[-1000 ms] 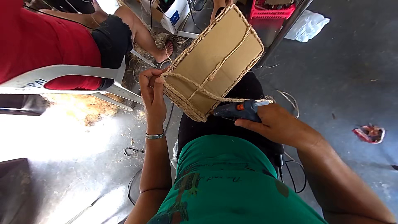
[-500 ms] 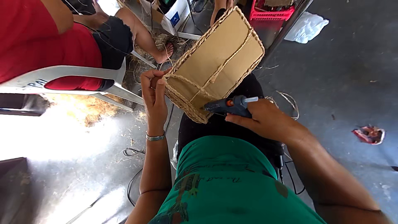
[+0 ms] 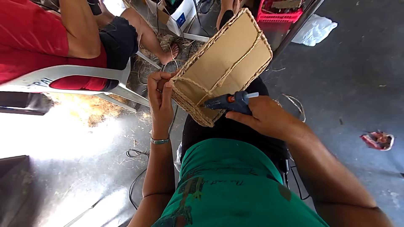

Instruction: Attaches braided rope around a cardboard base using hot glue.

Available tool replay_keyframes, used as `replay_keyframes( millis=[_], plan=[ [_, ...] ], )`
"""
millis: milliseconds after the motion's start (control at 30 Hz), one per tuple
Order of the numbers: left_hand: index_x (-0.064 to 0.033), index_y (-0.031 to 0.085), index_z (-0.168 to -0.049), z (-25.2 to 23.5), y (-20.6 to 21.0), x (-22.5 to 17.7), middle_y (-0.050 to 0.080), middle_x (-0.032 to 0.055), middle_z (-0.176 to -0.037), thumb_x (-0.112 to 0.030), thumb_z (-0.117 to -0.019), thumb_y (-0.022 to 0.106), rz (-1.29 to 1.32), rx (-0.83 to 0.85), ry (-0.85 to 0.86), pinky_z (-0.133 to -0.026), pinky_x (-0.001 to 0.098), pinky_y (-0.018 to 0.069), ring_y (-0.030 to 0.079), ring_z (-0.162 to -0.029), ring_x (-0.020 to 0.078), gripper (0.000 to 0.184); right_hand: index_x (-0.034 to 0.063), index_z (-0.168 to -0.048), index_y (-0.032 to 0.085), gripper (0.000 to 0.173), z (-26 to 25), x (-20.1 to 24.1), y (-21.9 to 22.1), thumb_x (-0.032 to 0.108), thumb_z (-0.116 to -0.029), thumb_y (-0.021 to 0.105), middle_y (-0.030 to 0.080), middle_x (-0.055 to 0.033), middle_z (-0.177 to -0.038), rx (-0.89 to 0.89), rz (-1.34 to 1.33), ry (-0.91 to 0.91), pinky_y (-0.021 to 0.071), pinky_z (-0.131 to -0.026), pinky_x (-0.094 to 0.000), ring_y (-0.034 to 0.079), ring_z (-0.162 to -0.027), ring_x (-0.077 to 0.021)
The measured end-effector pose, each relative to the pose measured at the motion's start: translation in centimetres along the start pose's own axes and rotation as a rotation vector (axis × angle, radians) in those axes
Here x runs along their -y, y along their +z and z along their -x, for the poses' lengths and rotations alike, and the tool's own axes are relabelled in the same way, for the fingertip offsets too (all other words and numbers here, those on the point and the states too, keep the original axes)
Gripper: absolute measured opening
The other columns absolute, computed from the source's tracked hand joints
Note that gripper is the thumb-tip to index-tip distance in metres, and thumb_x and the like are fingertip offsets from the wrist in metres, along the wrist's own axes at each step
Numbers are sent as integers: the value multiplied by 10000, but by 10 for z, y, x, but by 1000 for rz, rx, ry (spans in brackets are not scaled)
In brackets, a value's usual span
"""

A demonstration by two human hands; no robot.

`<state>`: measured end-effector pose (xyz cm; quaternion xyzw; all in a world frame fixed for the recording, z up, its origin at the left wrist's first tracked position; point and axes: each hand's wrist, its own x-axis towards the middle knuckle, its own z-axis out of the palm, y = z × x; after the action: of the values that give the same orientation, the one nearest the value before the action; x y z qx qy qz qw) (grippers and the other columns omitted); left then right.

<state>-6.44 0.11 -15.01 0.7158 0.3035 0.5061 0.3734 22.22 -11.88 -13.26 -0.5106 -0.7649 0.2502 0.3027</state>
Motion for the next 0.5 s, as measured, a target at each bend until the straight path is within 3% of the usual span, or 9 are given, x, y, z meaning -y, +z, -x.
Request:
replay_keyframes(
  millis=[267,333,367,500],
  plan=[
    [-39,472,-1284,-1,0,4,654,47,-1175,-130,-1091,381,11,-17,-5,-1010,398,533,639,-1156,171,231,147,-1037,670,395,29,-15,-13,530,-992,587,633,76,-768,75,-84,67,535,-600,-245,610,-675,-13],
    [-31,470,-1291,-1,1,4,654,59,-1181,-132,-1092,378,1,-16,-3,-1000,400,537,641,-1145,176,241,149,-1017,686,354,29,-13,-11,498,-970,643,668,105,-767,-16,-199,56,558,-588,-210,629,-661,26],
    [-28,473,-1294,-1,2,3,658,64,-1185,-132,-1093,376,-3,-18,1,-1000,405,540,645,-1146,181,246,129,-1063,691,324,27,-10,-10,436,-958,690,697,94,-824,-69,-273,45,586,-632,-207,652,-705,22],
    [-60,457,-1304,2,3,-4,659,51,-1213,-137,-1099,380,-7,-15,-27,-1000,389,544,650,-1150,168,231,29,-1135,660,338,8,1,15,214,-892,806,688,-10,-955,-363,-386,-12,578,-718,-210,643,-795,-33]
  ],
)
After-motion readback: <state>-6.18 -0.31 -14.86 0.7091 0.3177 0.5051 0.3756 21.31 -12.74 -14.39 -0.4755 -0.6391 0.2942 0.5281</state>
